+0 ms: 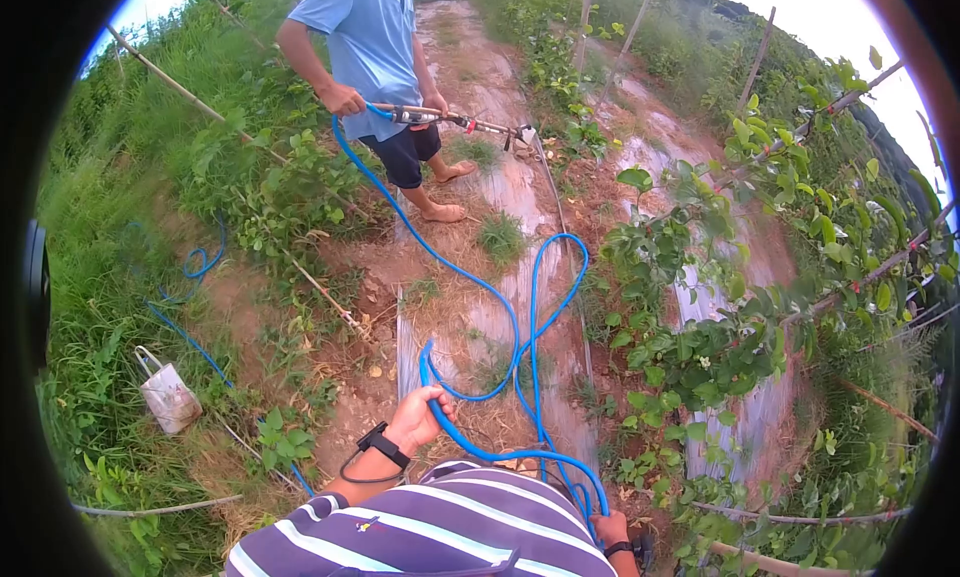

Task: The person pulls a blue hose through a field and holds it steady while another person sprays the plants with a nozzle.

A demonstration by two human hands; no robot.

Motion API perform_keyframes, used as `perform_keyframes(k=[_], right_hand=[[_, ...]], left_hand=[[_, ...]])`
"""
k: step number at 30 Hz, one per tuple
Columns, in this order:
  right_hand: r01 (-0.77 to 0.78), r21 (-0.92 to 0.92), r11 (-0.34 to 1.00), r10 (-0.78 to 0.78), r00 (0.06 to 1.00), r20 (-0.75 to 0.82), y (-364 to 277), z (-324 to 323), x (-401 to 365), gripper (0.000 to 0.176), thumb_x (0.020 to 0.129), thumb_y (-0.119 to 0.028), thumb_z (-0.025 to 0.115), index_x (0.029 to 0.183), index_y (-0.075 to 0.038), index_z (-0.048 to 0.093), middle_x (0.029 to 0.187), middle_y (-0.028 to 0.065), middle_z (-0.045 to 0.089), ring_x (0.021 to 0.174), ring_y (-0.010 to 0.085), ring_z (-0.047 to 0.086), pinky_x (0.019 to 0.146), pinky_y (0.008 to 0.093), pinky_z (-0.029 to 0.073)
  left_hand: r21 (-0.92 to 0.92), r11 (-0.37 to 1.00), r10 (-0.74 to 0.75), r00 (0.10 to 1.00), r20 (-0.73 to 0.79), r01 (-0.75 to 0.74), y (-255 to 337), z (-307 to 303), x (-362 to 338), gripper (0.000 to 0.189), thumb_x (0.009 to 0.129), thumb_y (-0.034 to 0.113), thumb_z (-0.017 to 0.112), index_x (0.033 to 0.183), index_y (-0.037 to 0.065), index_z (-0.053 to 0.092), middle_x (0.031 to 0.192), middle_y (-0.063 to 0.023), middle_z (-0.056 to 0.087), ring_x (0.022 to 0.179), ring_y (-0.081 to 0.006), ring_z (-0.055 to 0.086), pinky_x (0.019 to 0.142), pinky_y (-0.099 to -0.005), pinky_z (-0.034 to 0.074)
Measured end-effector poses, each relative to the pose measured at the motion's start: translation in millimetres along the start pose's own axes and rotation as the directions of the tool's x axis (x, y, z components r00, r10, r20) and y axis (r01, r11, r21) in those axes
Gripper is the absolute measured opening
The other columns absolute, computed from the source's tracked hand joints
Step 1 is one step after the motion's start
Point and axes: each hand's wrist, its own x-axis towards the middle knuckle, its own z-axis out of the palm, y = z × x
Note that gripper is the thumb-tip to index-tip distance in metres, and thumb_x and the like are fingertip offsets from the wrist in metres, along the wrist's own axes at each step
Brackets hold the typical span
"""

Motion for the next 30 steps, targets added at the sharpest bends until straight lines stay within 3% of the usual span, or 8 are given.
perform_keyframes(k=[2,12,14,19,21,25,30], right_hand=[[-0.006,0.100,0.995,0.005,1.000,0.006,6.8,3.6,1.4,0.012,0.075,-0.008,0.071,0.075,0.002,0.065,0.055,0.0064,0.056,0.041,0.0151,0.050,0.038,0.0298,0.039],[0.046,0.169,0.985,-0.022,0.990,-0.142,45.0,-4.3,12.9,0.014,0.074,-0.008,0.070,0.073,0.000,0.058,0.055,0.0051,0.054,0.043,0.0164,0.051,0.040,0.0323,0.040],[0.047,0.237,0.970,-0.026,0.995,-0.093,44.2,-9.1,5.5,0.015,0.075,-0.010,0.070,0.071,0.000,0.059,0.055,0.0059,0.055,0.045,0.0169,0.054,0.042,0.0331,0.043],[0.016,0.096,0.995,-0.003,0.990,-0.139,47.2,-6.9,8.4,0.015,0.073,-0.011,0.069,0.070,0.001,0.061,0.056,0.0085,0.058,0.050,0.0173,0.058,0.047,0.0340,0.045],[0.074,0.029,0.997,-0.069,0.986,-0.155,44.9,-5.3,5.9,0.016,0.073,-0.012,0.069,0.070,0.002,0.062,0.057,0.0096,0.059,0.052,0.0178,0.057,0.049,0.0350,0.044],[0.152,0.014,0.988,-0.147,0.973,-0.175,69.7,4.4,22.9,0.018,0.073,-0.013,0.068,0.070,0.004,0.062,0.060,0.0104,0.061,0.053,0.0181,0.057,0.052,0.0357,0.045],[0.075,0.041,0.996,-0.068,0.987,-0.143,57.7,10.3,17.3,0.018,0.073,-0.013,0.069,0.077,0.004,0.067,0.066,0.0115,0.064,0.061,0.0177,0.061,0.058,0.0355,0.048]], left_hand=[[0.008,1.000,0.015,1.000,-0.016,-0.015,2.4,-0.9,-0.3,0.003,0.087,0.009,0.053,0.087,0.006,0.053,0.073,-0.0080,0.055,0.067,-0.0232,0.055,0.064,-0.0409,0.049],[-0.018,1.000,-0.010,1.000,-0.009,0.010,2.1,18.1,-0.7,0.001,0.087,0.009,0.050,0.087,0.008,0.049,0.071,-0.0063,0.053,0.066,-0.0219,0.052,0.064,-0.0400,0.047],[-0.023,1.000,-0.018,1.000,0.005,0.018,-0.1,13.2,6.5,0.002,0.087,0.010,0.051,0.086,0.007,0.050,0.071,-0.0068,0.054,0.066,-0.0224,0.054,0.063,-0.0405,0.047],[-0.016,1.000,-0.002,1.000,0.005,0.002,0.5,24.0,3.3,0.005,0.086,0.011,0.052,0.086,0.006,0.052,0.071,-0.0073,0.055,0.065,-0.0228,0.054,0.062,-0.0411,0.048],[0.021,1.000,-0.006,1.000,-0.016,0.007,-1.6,24.8,3.1,0.003,0.088,0.010,0.048,0.085,0.008,0.049,0.071,-0.0066,0.053,0.066,-0.0227,0.052,0.065,-0.0398,0.046],[0.014,0.999,-0.035,0.999,-0.013,0.035,-4.3,22.3,4.8,0.003,0.087,0.010,0.049,0.085,0.008,0.049,0.071,-0.0066,0.052,0.066,-0.0228,0.052,0.064,-0.0399,0.046],[0.001,0.998,-0.059,0.997,-0.053,0.059,-1.5,28.2,-1.5,0.002,0.087,0.009,0.050,0.087,0.008,0.048,0.071,-0.0070,0.053,0.065,-0.0224,0.052,0.064,-0.0403,0.046]])
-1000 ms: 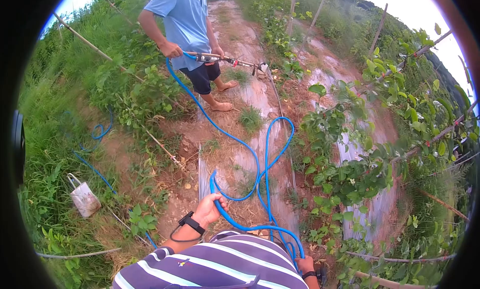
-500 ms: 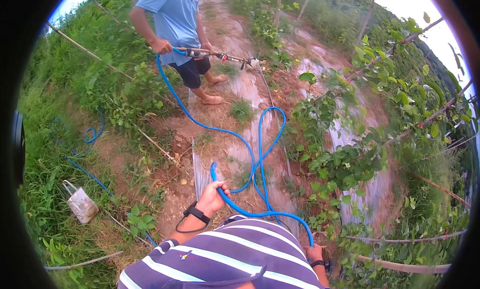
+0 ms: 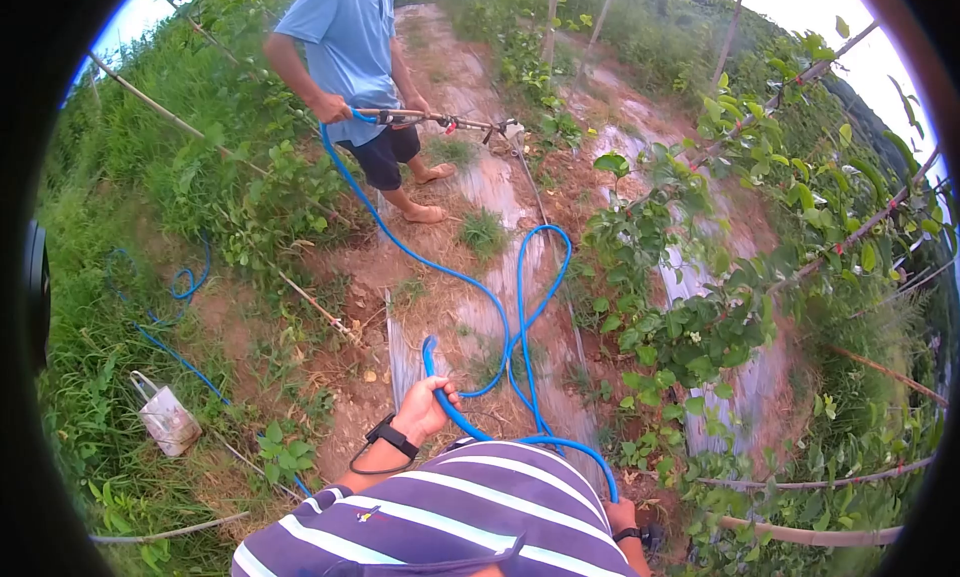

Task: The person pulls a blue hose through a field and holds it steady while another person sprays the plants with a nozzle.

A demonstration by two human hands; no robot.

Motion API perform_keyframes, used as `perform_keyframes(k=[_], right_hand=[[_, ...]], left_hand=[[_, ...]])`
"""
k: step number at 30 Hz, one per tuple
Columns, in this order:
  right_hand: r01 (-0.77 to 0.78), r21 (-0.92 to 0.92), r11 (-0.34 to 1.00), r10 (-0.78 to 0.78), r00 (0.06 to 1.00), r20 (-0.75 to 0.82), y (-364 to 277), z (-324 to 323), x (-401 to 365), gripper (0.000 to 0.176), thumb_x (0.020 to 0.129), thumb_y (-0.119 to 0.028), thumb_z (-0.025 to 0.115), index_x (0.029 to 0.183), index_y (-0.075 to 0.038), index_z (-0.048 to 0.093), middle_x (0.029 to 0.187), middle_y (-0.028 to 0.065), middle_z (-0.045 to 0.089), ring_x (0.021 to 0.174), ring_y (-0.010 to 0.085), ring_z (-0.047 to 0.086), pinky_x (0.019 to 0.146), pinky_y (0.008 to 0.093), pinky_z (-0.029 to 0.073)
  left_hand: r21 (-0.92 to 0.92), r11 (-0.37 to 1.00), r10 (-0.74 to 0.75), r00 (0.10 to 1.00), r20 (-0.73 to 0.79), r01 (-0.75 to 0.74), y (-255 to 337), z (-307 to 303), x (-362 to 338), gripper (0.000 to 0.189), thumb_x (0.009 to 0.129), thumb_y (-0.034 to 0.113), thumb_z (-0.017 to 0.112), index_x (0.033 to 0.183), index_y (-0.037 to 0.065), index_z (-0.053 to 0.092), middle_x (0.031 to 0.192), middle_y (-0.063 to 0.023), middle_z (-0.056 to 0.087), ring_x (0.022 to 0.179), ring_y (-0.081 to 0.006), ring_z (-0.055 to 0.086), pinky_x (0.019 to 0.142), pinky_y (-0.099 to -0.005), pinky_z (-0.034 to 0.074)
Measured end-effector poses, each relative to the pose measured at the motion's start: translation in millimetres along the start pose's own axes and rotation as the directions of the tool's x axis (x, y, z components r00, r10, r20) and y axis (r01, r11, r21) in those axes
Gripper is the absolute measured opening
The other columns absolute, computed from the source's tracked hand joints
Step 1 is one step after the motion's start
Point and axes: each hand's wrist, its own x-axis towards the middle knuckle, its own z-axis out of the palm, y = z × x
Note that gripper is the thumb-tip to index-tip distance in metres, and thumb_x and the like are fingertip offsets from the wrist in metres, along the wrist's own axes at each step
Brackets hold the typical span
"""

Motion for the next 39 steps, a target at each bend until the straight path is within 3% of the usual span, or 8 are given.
perform_keyframes(k=[6,11,18,28,30,39], right_hand=[[-0.035,0.077,0.996,0.030,0.997,0.073,-25.7,8.1,-6.8,0.012,0.076,-0.008,0.067,0.081,0.003,0.068,0.068,0.0106,0.065,0.062,0.0185,0.061,0.058,0.0346,0.048],[-0.060,0.080,0.995,0.050,0.992,0.113,-17.7,18.5,6.6,0.012,0.076,-0.007,0.068,0.081,0.004,0.066,0.066,0.0092,0.065,0.054,0.0165,0.059,0.050,0.0329,0.046],[-0.023,0.014,1.000,0.023,0.998,0.063,-11.6,29.8,16.1,0.015,0.074,-0.009,0.070,0.080,0.004,0.066,0.064,0.0091,0.064,0.052,0.0159,0.058,0.048,0.0323,0.045],[-0.033,0.167,0.985,0.017,0.995,0.096,-7.1,31.8,7.6,0.012,0.074,-0.009,0.071,0.077,0.002,0.066,0.061,0.0068,0.062,0.050,0.0138,0.055,0.046,0.0316,0.042],[-0.032,0.067,0.997,0.028,0.997,0.067,-13.7,27.8,-1.2,0.015,0.074,-0.010,0.072,0.078,0.003,0.066,0.064,0.0073,0.063,0.052,0.0142,0.057,0.048,0.0323,0.044],[0.028,0.029,0.999,-0.030,0.998,0.056,0.5,32.8,1.2,0.017,0.076,-0.012,0.070,0.080,0.003,0.066,0.067,0.0105,0.065,0.059,0.0156,0.060,0.052,0.0341,0.047]], left_hand=[[0.046,0.999,0.012,1.000,0.000,-0.012,4.6,-9.1,-0.1,0.005,0.087,0.011,0.051,0.089,0.007,0.052,0.071,-0.0065,0.054,0.066,-0.0219,0.054,0.063,-0.0394,0.048],[0.068,0.998,0.002,1.000,0.018,-0.003,7.2,-12.4,-1.0,0.005,0.088,0.012,0.050,0.089,0.007,0.052,0.071,-0.0062,0.054,0.066,-0.0216,0.054,0.064,-0.0392,0.047],[0.058,0.998,0.015,1.000,0.027,-0.016,8.5,-17.6,-4.0,0.005,0.087,0.012,0.051,0.086,0.007,0.052,0.071,-0.0065,0.054,0.066,-0.0223,0.053,0.064,-0.0398,0.047],[0.067,0.998,0.003,1.000,0.031,-0.005,8.1,-22.2,-6.7,0.008,0.087,0.013,0.051,0.082,0.007,0.054,0.071,-0.0067,0.055,0.066,-0.0221,0.054,0.064,-0.0398,0.047],[0.064,0.998,0.009,1.000,0.012,-0.010,6.4,-19.8,-7.3,0.010,0.087,0.014,0.051,0.080,0.007,0.055,0.071,-0.0067,0.055,0.066,-0.0221,0.055,0.065,-0.0400,0.048],[0.076,0.997,0.013,1.000,0.015,-0.014,6.1,-12.0,-6.5,0.007,0.086,0.013,0.052,0.083,0.007,0.053,0.071,-0.0065,0.055,0.065,-0.0224,0.054,0.064,-0.0407,0.047]])
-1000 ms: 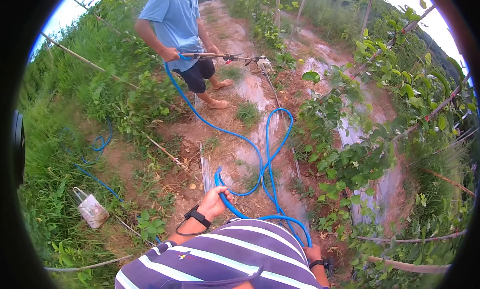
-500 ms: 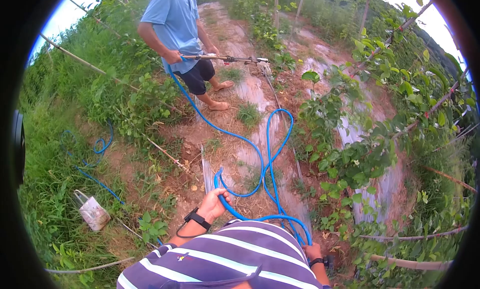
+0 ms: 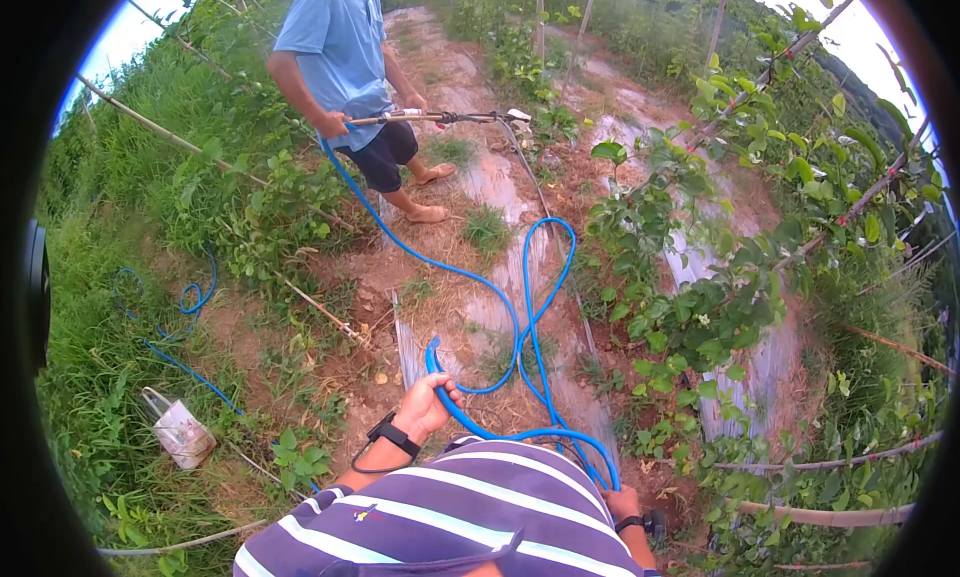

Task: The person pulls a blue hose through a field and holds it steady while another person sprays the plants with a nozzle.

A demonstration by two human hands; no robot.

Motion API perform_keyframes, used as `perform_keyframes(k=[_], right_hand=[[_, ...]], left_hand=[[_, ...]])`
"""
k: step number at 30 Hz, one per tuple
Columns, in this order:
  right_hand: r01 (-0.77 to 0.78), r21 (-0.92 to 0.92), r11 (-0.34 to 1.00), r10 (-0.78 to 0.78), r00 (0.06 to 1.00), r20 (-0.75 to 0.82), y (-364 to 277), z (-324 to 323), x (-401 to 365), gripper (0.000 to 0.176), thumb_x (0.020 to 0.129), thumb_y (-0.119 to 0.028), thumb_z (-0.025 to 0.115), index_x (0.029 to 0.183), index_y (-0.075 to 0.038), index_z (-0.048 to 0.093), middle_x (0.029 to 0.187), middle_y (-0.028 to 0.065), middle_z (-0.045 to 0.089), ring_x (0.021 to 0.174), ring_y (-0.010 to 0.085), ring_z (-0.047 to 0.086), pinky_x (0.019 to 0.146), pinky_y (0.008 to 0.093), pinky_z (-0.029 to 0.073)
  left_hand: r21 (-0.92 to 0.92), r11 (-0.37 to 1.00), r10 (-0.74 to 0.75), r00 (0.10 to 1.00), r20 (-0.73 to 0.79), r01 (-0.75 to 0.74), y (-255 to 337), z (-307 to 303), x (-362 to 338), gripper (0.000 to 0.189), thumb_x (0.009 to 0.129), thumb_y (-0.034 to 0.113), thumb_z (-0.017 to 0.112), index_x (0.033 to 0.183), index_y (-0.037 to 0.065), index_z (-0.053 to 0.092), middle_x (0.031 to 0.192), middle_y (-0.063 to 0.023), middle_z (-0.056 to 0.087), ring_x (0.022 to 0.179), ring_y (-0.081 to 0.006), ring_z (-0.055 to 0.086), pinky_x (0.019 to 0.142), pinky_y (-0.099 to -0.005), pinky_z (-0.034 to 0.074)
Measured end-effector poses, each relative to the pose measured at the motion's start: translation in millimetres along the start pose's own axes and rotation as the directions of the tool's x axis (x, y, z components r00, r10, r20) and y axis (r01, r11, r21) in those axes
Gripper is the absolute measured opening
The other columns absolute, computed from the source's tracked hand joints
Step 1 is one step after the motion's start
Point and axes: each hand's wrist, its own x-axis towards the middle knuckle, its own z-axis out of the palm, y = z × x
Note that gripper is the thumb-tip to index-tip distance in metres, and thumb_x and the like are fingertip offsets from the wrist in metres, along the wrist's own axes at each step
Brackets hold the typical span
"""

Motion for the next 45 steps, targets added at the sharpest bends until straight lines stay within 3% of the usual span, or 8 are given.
perform_keyframes(k=[15,22,25,28,33,42,43,45], right_hand=[[-0.087,-0.005,0.996,0.087,0.996,0.035,-23.3,-7.7,-6.1,0.013,0.076,-0.009,0.069,0.077,0.003,0.064,0.061,0.0091,0.061,0.050,0.0167,0.057,0.045,0.0323,0.044],[-0.008,-0.020,1.000,0.008,1.000,0.020,47.7,9.4,39.6,0.022,0.073,-0.017,0.071,0.080,0.003,0.067,0.066,0.0125,0.065,0.060,0.0206,0.063,0.059,0.0374,0.050],[0.025,-0.076,0.997,-0.022,0.999,0.030,27.4,1.2,24.6,0.021,0.073,-0.014,0.069,0.083,0.003,0.068,0.070,0.0140,0.067,0.064,0.0186,0.064,0.061,0.0372,0.050],[0.033,0.114,0.993,-0.029,0.999,-0.033,75.8,21.1,58.3,0.019,0.073,-0.014,0.069,0.078,0.004,0.067,0.067,0.0153,0.066,0.063,0.0202,0.064,0.061,0.0375,0.049],[0.068,-0.045,0.997,-0.069,0.997,-0.022,71.8,19.2,58.6,0.022,0.072,-0.016,0.067,0.074,0.006,0.065,0.064,0.0193,0.064,0.064,0.0250,0.065,0.061,0.0387,0.049],[0.024,-0.027,0.999,-0.022,0.998,0.053,110.7,30.5,94.7,0.016,0.075,-0.012,0.065,0.074,0.004,0.064,0.063,0.0109,0.063,0.060,0.0153,0.058,0.055,0.0368,0.047],[0.007,0.024,1.000,-0.008,0.997,0.074,111.0,30.9,95.6,0.015,0.076,-0.012,0.065,0.074,0.004,0.065,0.063,0.0104,0.063,0.060,0.0146,0.058,0.055,0.0363,0.047],[0.191,0.024,0.981,-0.193,0.978,0.080,31.7,-0.5,34.8,0.016,0.077,-0.011,0.065,0.073,0.004,0.064,0.064,0.0102,0.063,0.059,0.0142,0.058,0.055,0.0355,0.047]], left_hand=[[-0.029,1.000,0.000,1.000,-0.008,0.000,-3.6,-4.3,-2.2,0.005,0.087,0.011,0.051,0.084,0.007,0.051,0.070,-0.0065,0.054,0.065,-0.0222,0.053,0.065,-0.0409,0.047],[-0.015,1.000,0.016,1.000,0.016,-0.015,-7.7,-6.8,-2.7,0.007,0.088,0.013,0.052,0.086,0.007,0.054,0.072,-0.0061,0.055,0.067,-0.0223,0.054,0.065,-0.0407,0.047],[-0.026,1.000,0.012,1.000,-0.016,-0.013,-10.8,-12.9,3.0,0.007,0.088,0.013,0.052,0.086,0.007,0.054,0.073,-0.0065,0.056,0.067,-0.0224,0.055,0.065,-0.0405,0.048],[-0.022,0.999,0.028,1.000,-0.010,-0.028,-8.2,-9.2,-1.4,0.008,0.088,0.013,0.053,0.085,0.006,0.055,0.072,-0.0073,0.056,0.067,-0.0225,0.056,0.064,-0.0401,0.049],[-0.029,0.999,0.032,0.999,-0.006,-0.032,-8.6,-10.2,-2.1,0.011,0.089,0.014,0.052,0.083,0.005,0.055,0.071,-0.0077,0.056,0.067,-0.0228,0.056,0.065,-0.0401,0.049],[-0.008,1.000,0.017,0.999,-0.029,-0.017,-13.9,-6.6,-9.1,0.012,0.089,0.014,0.052,0.081,0.005,0.054,0.071,-0.0075,0.056,0.066,-0.0227,0.055,0.065,-0.0394,0.048],[-0.007,1.000,0.019,0.999,-0.026,-0.019,-14.3,-6.1,-9.3,0.012,0.089,0.014,0.052,0.081,0.005,0.054,0.071,-0.0075,0.056,0.066,-0.0227,0.055,0.065,-0.0394,0.048],[-0.015,1.000,0.015,1.000,-0.025,-0.015,-15.4,-5.0,-9.7,0.011,0.088,0.013,0.052,0.081,0.006,0.054,0.071,-0.0075,0.056,0.066,-0.0226,0.055,0.065,-0.0395,0.049]])
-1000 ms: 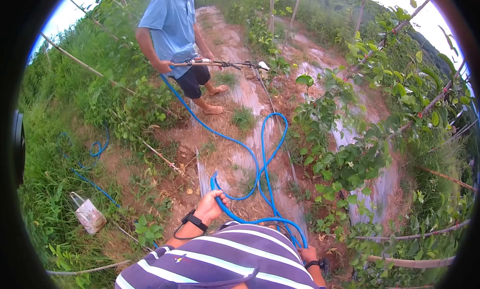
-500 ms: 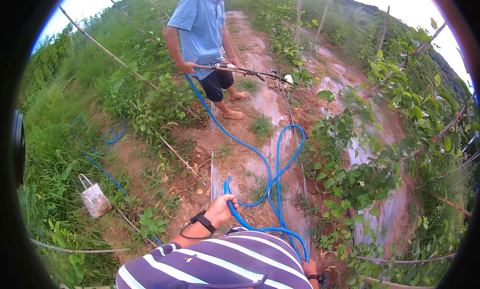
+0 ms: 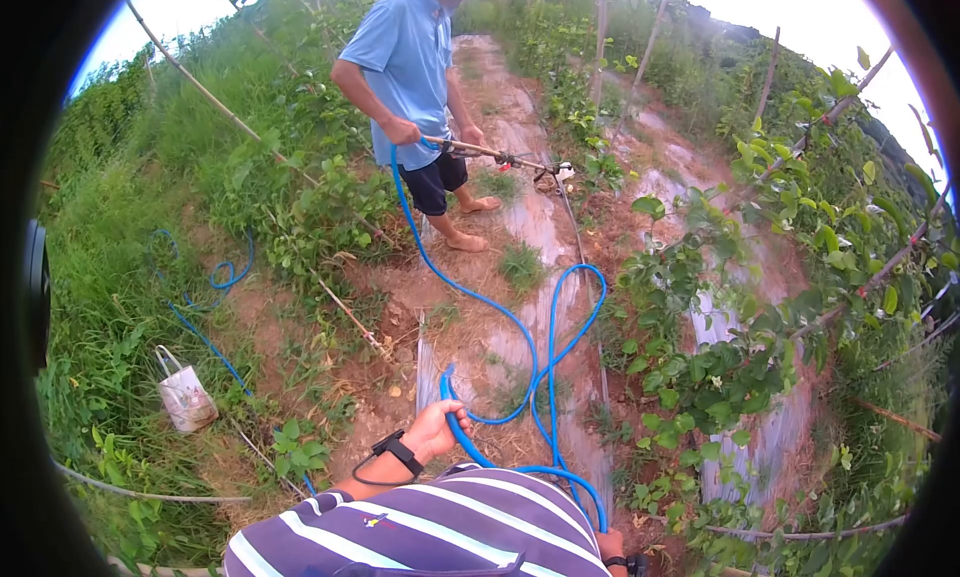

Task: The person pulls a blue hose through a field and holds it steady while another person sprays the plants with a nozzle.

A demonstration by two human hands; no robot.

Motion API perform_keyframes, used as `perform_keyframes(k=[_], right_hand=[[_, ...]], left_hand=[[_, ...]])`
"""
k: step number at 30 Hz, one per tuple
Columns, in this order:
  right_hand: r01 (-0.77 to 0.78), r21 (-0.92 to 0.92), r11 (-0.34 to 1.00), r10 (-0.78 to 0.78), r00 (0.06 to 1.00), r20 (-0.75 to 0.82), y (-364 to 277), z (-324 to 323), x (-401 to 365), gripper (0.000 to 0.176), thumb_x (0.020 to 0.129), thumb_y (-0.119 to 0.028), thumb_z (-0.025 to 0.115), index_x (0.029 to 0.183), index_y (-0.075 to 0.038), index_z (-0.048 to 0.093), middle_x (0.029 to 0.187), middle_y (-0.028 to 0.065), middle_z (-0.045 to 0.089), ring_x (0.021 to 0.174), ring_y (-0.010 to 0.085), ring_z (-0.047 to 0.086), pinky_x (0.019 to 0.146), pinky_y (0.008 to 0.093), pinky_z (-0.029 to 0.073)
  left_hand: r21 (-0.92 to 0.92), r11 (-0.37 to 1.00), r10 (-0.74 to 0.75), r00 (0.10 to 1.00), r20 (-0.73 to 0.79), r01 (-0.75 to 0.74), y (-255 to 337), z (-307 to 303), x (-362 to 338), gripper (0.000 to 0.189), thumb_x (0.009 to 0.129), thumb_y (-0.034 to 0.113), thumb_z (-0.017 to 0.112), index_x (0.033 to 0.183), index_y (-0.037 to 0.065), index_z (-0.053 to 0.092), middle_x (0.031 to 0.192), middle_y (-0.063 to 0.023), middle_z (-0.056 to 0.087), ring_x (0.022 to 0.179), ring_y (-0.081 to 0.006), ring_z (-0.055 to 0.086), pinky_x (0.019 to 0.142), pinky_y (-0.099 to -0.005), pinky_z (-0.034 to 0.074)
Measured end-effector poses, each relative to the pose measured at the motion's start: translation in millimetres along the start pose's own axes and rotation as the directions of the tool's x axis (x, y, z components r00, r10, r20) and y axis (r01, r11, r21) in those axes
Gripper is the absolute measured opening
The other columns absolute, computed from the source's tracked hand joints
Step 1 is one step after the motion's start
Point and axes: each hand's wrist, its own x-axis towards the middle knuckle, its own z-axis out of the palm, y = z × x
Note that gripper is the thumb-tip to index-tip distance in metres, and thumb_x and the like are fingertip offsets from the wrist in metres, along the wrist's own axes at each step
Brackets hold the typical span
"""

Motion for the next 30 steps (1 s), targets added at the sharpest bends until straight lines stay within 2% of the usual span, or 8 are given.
perform_keyframes(k=[2,9,12,15,19,21,23,30], right_hand=[[-0.117,-0.038,0.992,0.117,0.993,0.017,-9.0,-3.6,-2.5,0.016,0.078,-0.011,0.065,0.073,0.004,0.065,0.064,0.0107,0.063,0.059,0.0152,0.058,0.055,0.0352,0.047],[-0.213,0.055,0.975,0.215,0.976,-0.023,-17.3,-5.6,-12.4,0.015,0.077,-0.011,0.066,0.075,0.004,0.066,0.066,0.0121,0.065,0.060,0.0187,0.061,0.057,0.0362,0.048],[-0.153,-0.003,0.988,0.153,0.988,0.014,4.0,-6.1,1.0,0.020,0.074,-0.015,0.068,0.076,0.005,0.067,0.067,0.0152,0.066,0.063,0.0202,0.063,0.058,0.0370,0.049],[-0.199,-0.051,0.979,0.195,0.978,-0.071,65.4,18.6,29.1,0.028,0.069,-0.020,0.073,0.074,0.007,0.066,0.070,0.0198,0.067,0.065,0.0246,0.066,0.061,0.0372,0.050],[-0.185,-0.047,0.982,0.185,0.983,-0.003,4.3,-4.6,1.3,0.022,0.070,-0.016,0.073,0.077,0.004,0.067,0.066,0.0151,0.065,0.059,0.0225,0.063,0.055,0.0371,0.049],[-0.241,0.011,0.971,0.241,0.971,0.008,-12.9,-7.0,-4.8,0.019,0.071,-0.015,0.072,0.078,0.003,0.067,0.064,0.0130,0.064,0.056,0.0212,0.061,0.053,0.0366,0.047],[-0.294,0.091,0.951,0.292,0.956,0.037,-6.0,-3.3,-1.1,0.013,0.075,-0.010,0.070,0.078,0.001,0.065,0.061,0.0089,0.060,0.050,0.0188,0.056,0.047,0.0345,0.043],[-0.266,0.098,0.959,0.263,0.964,0.049,-13.3,-5.1,-3.1,0.014,0.076,-0.012,0.069,0.077,0.002,0.064,0.059,0.0088,0.060,0.047,0.0190,0.055,0.045,0.0336,0.043]], left_hand=[[0.000,1.000,-0.001,1.000,-0.015,0.001,-0.9,0.6,0.4,0.010,0.088,0.013,0.052,0.082,0.006,0.054,0.070,-0.0076,0.056,0.066,-0.0225,0.055,0.065,-0.0396,0.049],[0.037,0.999,0.004,1.000,-0.010,-0.004,-7.2,5.7,1.9,0.009,0.088,0.014,0.053,0.082,0.006,0.054,0.071,-0.0078,0.056,0.066,-0.0225,0.055,0.064,-0.0399,0.049],[0.030,0.999,-0.024,1.000,-0.019,0.025,-8.8,10.5,0.8,0.010,0.088,0.013,0.052,0.082,0.006,0.054,0.071,-0.0077,0.056,0.066,-0.0225,0.055,0.064,-0.0398,0.049],[0.018,0.999,-0.032,0.999,-0.003,0.032,-11.4,8.3,2.5,0.010,0.088,0.013,0.051,0.082,0.006,0.054,0.071,-0.0076,0.056,0.066,-0.0224,0.055,0.064,-0.0401,0.049],[0.042,0.999,-0.024,1.000,-0.011,0.025,-10.3,13.0,0.1,0.009,0.088,0.013,0.051,0.083,0.006,0.054,0.071,-0.0075,0.055,0.066,-0.0222,0.055,0.064,-0.0402,0.049],[0.095,0.995,-0.017,0.999,-0.048,0.022,-8.5,19.7,-5.1,0.015,0.088,0.015,0.051,0.076,0.006,0.053,0.067,-0.0061,0.053,0.065,-0.0213,0.053,0.065,-0.0379,0.047],[0.107,0.994,-0.013,0.999,-0.053,0.018,-9.3,20.6,-5.6,0.016,0.088,0.015,0.051,0.075,0.006,0.053,0.067,-0.0060,0.053,0.065,-0.0211,0.053,0.065,-0.0379,0.047],[0.096,0.995,-0.009,0.999,-0.054,0.014,-10.3,17.4,-9.9,0.017,0.088,0.015,0.051,0.074,0.006,0.053,0.067,-0.0061,0.053,0.066,-0.0216,0.054,0.065,-0.0382,0.048]])
